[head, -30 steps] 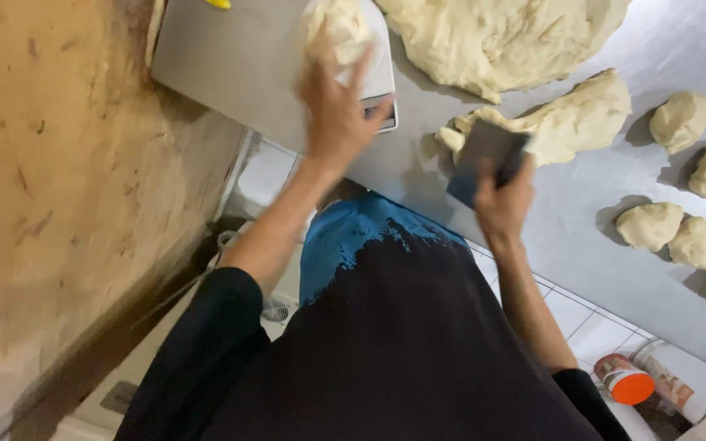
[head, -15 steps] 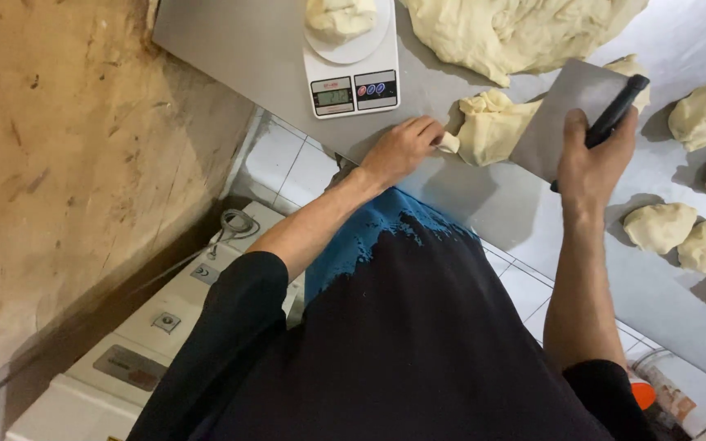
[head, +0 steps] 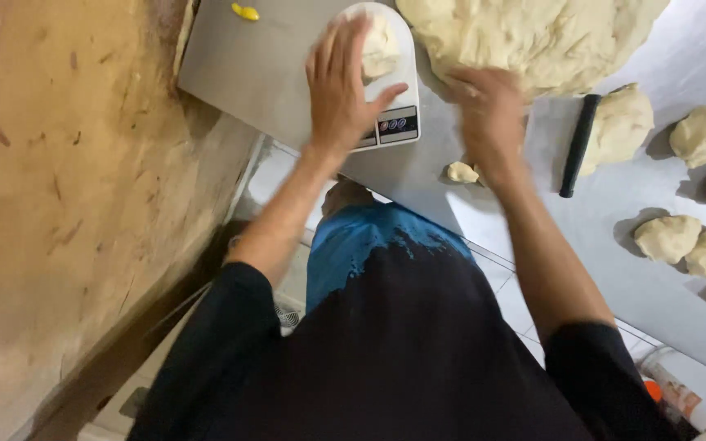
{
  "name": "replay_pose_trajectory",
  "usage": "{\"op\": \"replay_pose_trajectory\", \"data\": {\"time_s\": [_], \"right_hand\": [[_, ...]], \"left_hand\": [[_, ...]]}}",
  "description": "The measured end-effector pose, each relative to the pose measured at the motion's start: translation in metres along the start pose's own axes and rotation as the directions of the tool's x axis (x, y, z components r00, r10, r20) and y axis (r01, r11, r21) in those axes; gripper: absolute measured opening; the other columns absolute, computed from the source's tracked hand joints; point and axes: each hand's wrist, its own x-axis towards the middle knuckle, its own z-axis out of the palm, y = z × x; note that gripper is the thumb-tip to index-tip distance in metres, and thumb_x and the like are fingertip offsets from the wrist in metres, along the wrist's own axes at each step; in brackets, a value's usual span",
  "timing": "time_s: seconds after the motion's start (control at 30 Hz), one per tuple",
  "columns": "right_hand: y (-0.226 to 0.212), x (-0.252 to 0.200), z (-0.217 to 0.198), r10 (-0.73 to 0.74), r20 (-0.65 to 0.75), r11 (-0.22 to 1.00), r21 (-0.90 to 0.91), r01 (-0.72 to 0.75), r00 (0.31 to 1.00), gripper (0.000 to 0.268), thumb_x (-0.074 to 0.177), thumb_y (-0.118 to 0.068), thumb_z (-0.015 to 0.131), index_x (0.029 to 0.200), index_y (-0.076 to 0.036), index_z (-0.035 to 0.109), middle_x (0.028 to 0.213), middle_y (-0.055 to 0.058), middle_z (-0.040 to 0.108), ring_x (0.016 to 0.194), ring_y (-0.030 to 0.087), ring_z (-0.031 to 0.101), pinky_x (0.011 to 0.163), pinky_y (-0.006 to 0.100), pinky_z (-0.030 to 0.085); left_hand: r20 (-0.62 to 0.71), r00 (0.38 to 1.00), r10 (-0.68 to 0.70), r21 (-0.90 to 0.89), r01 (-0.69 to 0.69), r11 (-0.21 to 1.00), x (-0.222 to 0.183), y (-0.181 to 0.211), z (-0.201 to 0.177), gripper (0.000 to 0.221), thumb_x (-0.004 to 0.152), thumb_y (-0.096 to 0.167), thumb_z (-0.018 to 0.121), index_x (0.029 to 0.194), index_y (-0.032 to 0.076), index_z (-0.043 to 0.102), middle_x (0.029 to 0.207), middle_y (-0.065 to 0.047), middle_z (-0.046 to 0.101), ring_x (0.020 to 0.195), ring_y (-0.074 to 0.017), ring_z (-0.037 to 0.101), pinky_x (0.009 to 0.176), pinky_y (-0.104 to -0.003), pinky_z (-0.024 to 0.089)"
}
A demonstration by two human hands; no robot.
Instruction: Using a bench scraper to divide a large mass of dough into smaller portions and weighing them on a digital scale for consistency.
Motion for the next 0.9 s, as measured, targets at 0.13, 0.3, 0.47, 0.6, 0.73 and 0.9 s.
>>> {"op": "replay_pose_trajectory", "data": {"time_s": [0.13,0.3,0.47,0.6,0.73,0.9], "right_hand": [[-0.042,0.080,0.070,-0.050,0.322,0.987,0.163,-0.003,0.945,0.014,0.092,-0.011,0.071,0.102,-0.001,0.074,0.101,0.018,0.070,0.099,0.037,0.066,0.090,0.045,0.052],[-0.064,0.081,0.041,-0.334,0.315,0.846,-0.315,0.430,0.888,0.006,0.085,-0.004,0.072,0.090,-0.003,0.076,0.089,0.012,0.074,0.089,0.032,0.070,0.083,0.045,0.055],[-0.068,0.090,-0.034,0.185,0.716,0.958,0.021,-0.286,0.673,0.015,0.096,-0.018,0.072,0.100,-0.005,0.078,0.083,0.012,0.078,0.071,0.022,0.075,0.067,0.033,0.057],[-0.034,0.075,-0.050,0.359,-0.016,0.907,0.244,-0.344,0.933,0.024,0.105,-0.006,0.061,0.126,-0.002,0.073,0.108,0.015,0.078,0.095,0.023,0.072,0.085,0.033,0.058],[0.127,0.025,0.033,0.078,-0.171,0.833,-0.530,-0.158,0.982,0.058,0.097,0.005,0.049,0.153,0.013,0.042,0.161,0.032,0.040,0.142,0.044,0.043,0.120,0.050,0.035],[0.012,0.052,-0.010,0.257,0.053,0.822,-0.537,-0.190,0.965,0.031,0.096,-0.011,0.054,0.122,0.001,0.067,0.149,0.022,0.049,0.143,0.043,0.045,0.118,0.053,0.033]], "left_hand": [[0.198,0.950,0.241,0.074,-0.259,0.963,0.040,-0.043,0.016,0.090,0.083,0.036,0.087,0.152,0.002,0.040,0.144,-0.019,0.055,0.141,-0.0362,0.047,0.116,-0.058,0.030],[0.191,0.963,0.190,0.087,-0.210,0.974,0.037,-0.058,0.040,0.042,0.095,0.021,0.078,0.132,0.009,0.061,0.129,-0.008,0.065,0.137,-0.0333,0.050,0.119,-0.058,0.030],[0.180,0.956,0.233,0.159,-0.262,0.952,0.033,-0.050,0.032,0.013,0.098,0.012,0.068,0.110,0.007,0.067,0.140,-0.010,0.061,0.142,-0.0384,0.047,0.122,-0.056,0.030],[0.238,0.967,0.086,0.131,-0.119,0.984,0.049,-0.040,0.017,0.027,0.092,0.032,0.072,0.096,0.006,0.069,0.141,-0.017,0.055,0.140,-0.0413,0.041,0.115,-0.069,0.021],[0.122,0.990,0.064,0.049,-0.070,0.996,0.035,-0.063,0.049,0.017,0.099,0.023,0.071,0.111,0.010,0.071,0.157,-0.027,0.040,0.150,-0.0448,0.033,0.120,-0.068,0.026],[-0.131,0.991,0.014,-0.068,-0.023,0.997,0.027,-0.063,0.037,0.032,0.091,0.018,0.074,0.120,0.007,0.072,0.137,-0.024,0.056,0.133,-0.0395,0.051,0.109,-0.055,0.043]]}}
